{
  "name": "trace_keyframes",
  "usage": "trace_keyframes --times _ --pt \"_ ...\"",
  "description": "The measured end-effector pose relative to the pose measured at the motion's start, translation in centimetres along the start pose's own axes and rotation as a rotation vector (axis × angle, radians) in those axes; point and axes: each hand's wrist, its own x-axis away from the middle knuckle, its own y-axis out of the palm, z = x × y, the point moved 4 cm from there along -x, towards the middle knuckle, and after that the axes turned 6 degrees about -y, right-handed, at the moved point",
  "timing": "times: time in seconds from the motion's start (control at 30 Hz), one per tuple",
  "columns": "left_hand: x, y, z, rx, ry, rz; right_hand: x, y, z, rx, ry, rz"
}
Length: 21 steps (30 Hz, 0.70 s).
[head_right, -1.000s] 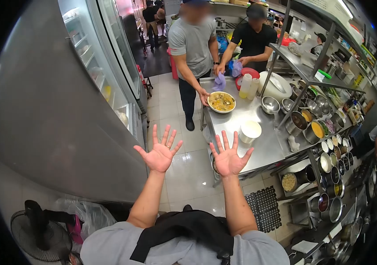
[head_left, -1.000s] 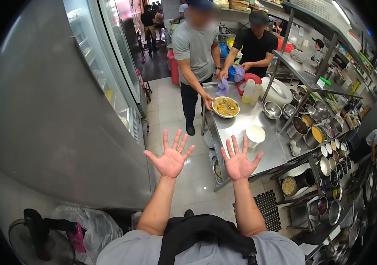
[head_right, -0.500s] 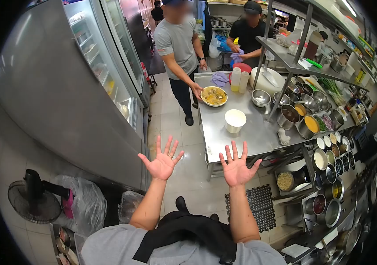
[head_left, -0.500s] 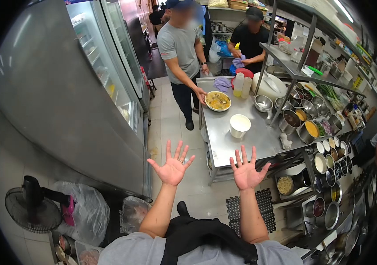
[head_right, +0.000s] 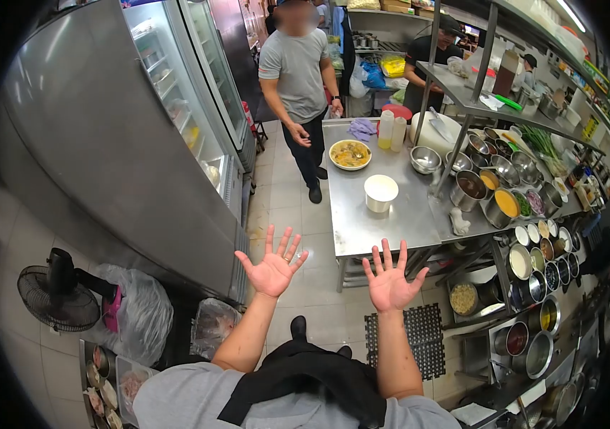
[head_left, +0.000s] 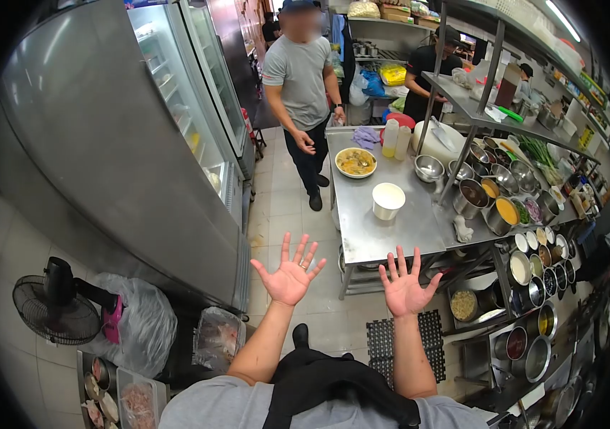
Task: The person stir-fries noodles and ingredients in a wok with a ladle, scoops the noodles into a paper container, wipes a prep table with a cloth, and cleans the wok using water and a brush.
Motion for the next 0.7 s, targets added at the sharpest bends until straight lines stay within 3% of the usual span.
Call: trace_keyframes --times 0.13,0.2,0.27,0.3,0.33,0.37,0.43,0.5,0.57,0.7 --pt "1.1 -4.2 -0.9 -0.038 -0.084 0.026 0.7 -3.8 -0.1 0.113 0.116 -0.029" --pt "2.9 -11.5 -1.8 -0.314 -0.394 0.123 1.8 -10.3 0.4 0.271 0.302 0.026" --pt "7.8 -21.1 -2.1 -0.597 -0.63 0.496 4.8 -22.4 0.8 0.617 0.502 0.155" --pt "12.7 -28.3 -1.5 -0.91 -0.793 0.74 7.1 -30.0 0.9 0.845 0.617 0.25" --pt "18.4 -36.7 0.5 -1.526 -1.016 0.944 11.2 -42.4 -0.7 1.255 1.033 0.404" --pt "23.7 -38.8 1.3 -1.637 -1.294 0.953 15.7 -44.6 -3.0 1.512 1.198 0.444" --pt "32.1 -38.4 2.3 -1.793 -1.949 0.756 22.9 -43.3 -7.1 1.609 1.268 0.55" --pt "35.7 -33.6 2.8 -1.451 -1.613 0.719 28.5 -41.7 -10.4 1.551 1.27 0.67" --pt "36.6 -30.4 2.9 -1.619 -1.496 0.403 32.6 -40.5 -12.8 1.486 1.267 0.762" --pt "41.0 -32.2 4.1 -1.689 -1.364 0.339 35.9 -38.5 -14.7 1.415 1.252 0.872"
